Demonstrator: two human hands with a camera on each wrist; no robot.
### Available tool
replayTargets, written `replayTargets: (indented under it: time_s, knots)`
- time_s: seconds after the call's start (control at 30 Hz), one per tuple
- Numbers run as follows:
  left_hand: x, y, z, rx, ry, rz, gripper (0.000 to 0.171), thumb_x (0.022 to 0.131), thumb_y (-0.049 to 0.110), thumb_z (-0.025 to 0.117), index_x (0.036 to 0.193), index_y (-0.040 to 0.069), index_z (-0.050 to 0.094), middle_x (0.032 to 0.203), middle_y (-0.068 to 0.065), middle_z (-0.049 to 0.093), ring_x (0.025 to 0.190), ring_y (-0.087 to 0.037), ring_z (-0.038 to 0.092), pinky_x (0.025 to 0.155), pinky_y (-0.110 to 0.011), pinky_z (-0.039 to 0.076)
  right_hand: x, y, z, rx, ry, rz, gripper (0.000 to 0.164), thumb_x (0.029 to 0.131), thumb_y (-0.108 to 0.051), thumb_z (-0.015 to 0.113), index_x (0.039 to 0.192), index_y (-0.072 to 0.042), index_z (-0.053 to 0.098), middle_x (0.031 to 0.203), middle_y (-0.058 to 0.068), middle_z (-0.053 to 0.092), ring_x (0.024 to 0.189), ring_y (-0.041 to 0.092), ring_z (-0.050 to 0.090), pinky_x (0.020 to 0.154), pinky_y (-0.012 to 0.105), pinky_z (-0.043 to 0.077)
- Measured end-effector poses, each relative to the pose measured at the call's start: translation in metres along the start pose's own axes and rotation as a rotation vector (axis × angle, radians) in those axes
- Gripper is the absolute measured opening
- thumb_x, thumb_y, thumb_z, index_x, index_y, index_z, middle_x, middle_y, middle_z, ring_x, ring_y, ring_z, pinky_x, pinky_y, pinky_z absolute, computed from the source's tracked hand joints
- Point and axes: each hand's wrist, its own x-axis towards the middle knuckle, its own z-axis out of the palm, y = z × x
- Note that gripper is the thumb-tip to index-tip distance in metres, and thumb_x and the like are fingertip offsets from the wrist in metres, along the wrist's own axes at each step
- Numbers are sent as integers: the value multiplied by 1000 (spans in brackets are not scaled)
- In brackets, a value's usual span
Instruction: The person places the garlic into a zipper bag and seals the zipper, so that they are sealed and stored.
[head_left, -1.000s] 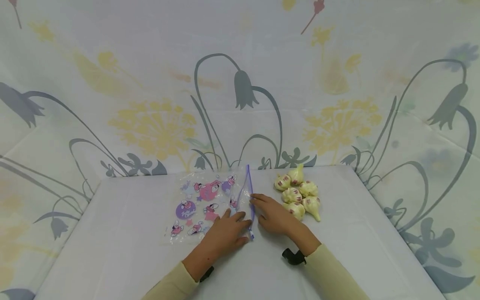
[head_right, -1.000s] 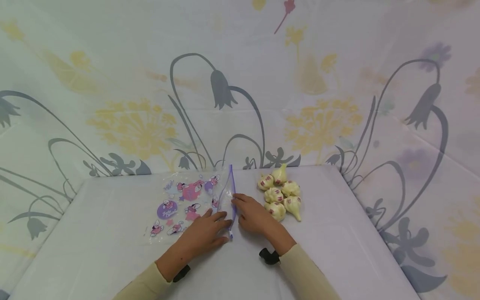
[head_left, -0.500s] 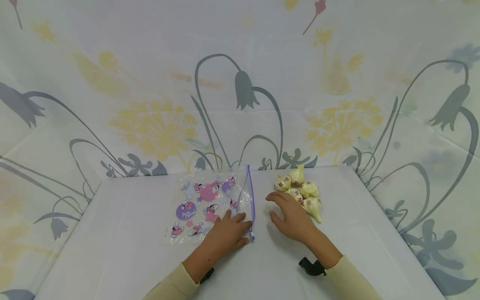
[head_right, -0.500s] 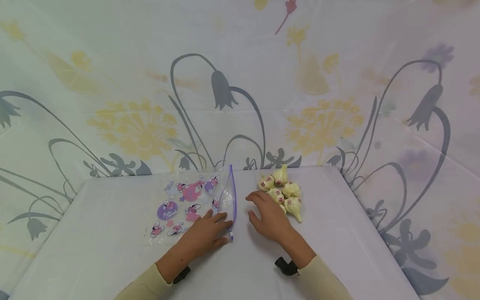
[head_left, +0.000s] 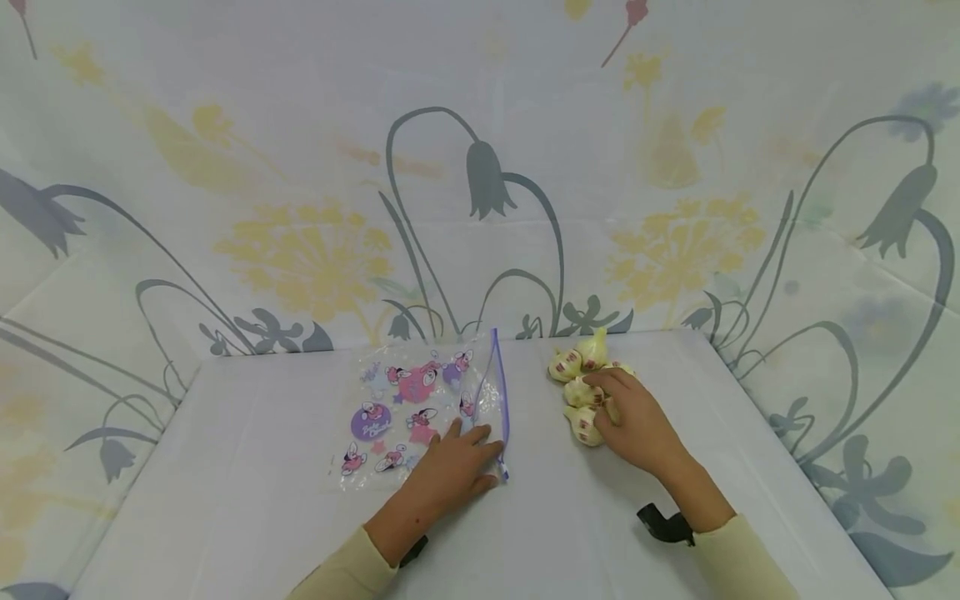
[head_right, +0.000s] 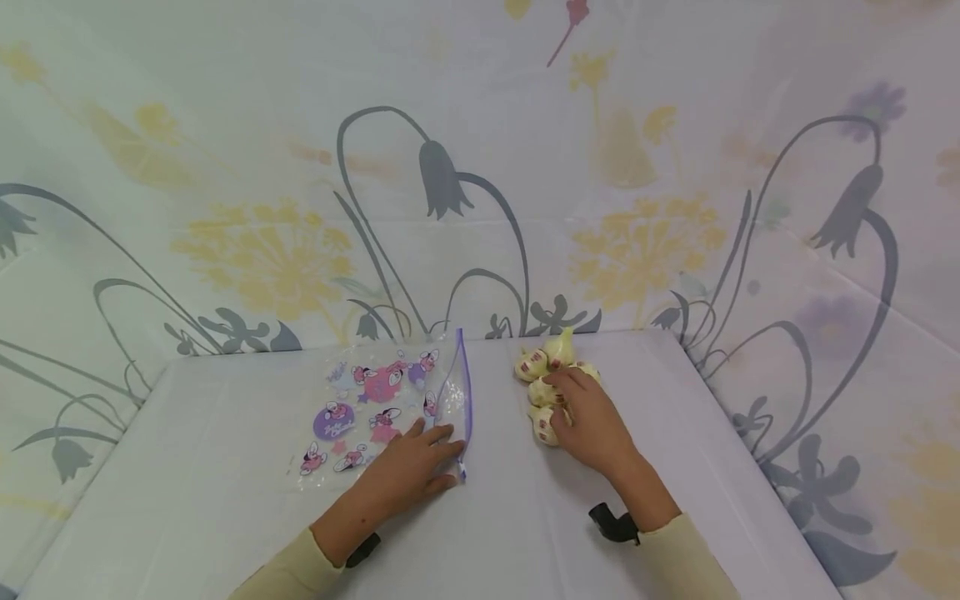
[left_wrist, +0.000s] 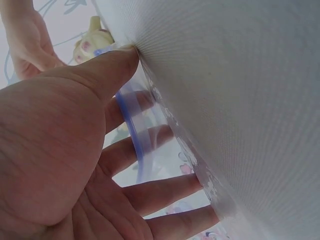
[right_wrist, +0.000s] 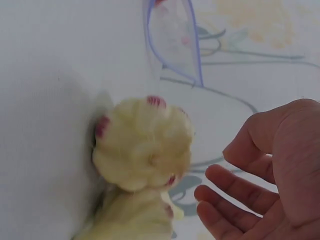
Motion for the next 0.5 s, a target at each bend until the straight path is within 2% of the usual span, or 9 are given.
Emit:
replayTargets:
  time_s: [0.07, 0.13, 0.37, 0.5]
  knots:
    - [-1, 0, 0, -1, 5, 3, 50, 98, 42, 75, 144, 23, 67, 150, -7, 61, 139, -53, 53, 100, -70, 51, 0, 4, -4, -2, 2, 23, 45, 86, 12, 65, 130, 2, 67, 133, 17, 65, 133, 44, 57, 106, 62, 47]
    - [-1, 0, 0, -3, 2, 0, 50, 98, 42, 75, 144, 23, 67, 151, -7, 60, 139, -53, 52, 101, -70, 51, -1, 8, -8, -16, 3, 39, 44, 86, 12, 66, 130, 3, 67, 134, 19, 63, 133, 47, 55, 106, 64, 46]
    - [1, -1, 3, -1, -26, -20, 51, 99, 44, 74, 146, 25, 66, 153, -6, 59, 142, -50, 51, 103, -70, 50, -5, 22, -18, -65, 11, 77, 46, 87, 1, 78, 131, 3, 67, 130, 24, 62, 122, 47, 59, 98, 64, 50]
    - [1, -1, 2, -7, -39, -30, 51, 99, 44, 73, 146, 26, 65, 154, -6, 58, 144, -49, 50, 104, -70, 49, -7, 29, -22, -55, -43, 139, 50, 86, -4, 83, 132, -1, 66, 129, 26, 55, 115, 46, 59, 92, 63, 51]
